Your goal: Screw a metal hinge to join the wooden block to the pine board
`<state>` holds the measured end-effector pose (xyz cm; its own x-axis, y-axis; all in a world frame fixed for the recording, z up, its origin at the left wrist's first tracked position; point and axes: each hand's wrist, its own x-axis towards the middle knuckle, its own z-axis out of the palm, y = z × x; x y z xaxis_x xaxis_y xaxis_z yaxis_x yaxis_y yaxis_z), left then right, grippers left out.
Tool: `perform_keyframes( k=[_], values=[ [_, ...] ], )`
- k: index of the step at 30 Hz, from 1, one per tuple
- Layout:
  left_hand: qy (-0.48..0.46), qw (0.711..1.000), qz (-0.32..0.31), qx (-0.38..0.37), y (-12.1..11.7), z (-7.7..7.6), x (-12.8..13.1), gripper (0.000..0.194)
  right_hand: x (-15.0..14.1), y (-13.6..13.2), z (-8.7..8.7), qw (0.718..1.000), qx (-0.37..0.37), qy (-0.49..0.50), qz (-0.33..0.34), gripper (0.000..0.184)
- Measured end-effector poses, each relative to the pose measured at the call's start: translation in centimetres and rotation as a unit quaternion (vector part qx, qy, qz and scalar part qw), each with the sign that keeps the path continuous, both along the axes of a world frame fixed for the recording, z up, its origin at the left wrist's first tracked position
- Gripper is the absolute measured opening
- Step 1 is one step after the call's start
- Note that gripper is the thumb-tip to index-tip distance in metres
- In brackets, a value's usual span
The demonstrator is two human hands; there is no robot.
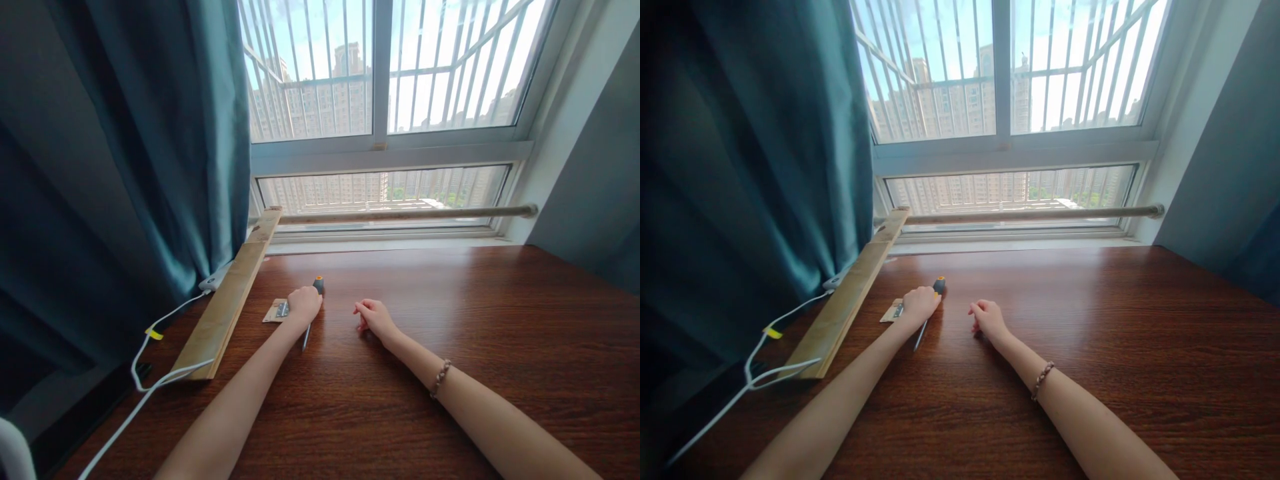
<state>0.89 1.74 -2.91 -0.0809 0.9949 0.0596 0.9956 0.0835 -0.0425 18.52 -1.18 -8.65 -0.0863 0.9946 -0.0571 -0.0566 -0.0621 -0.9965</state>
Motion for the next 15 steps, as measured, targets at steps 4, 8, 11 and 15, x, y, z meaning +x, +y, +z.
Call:
perform_keyframes(
  k=[4,8,11,15],
  values=[
    [-0.053,0.998,-0.022,0.028,-0.7,0.8,1.3,0.044,-0.1,-0.4,1.1,0.998,-0.022,0.048,-0.020,0.018],
    [-0.186,0.975,-0.118,0.019,-2.3,1.2,3.9,0.050,0.0,-1.0,2.7,0.993,-0.041,0.105,-0.014,0.022],
    [-0.270,0.946,-0.180,0.027,-3.8,0.8,5.8,0.052,0.3,-1.5,3.8,0.992,-0.050,0.116,-0.003,0.027],
    [-0.363,0.892,-0.267,0.013,-5.9,1.0,7.0,0.051,1.0,-1.6,5.0,0.996,-0.052,0.075,-0.009,0.029]
  ],
)
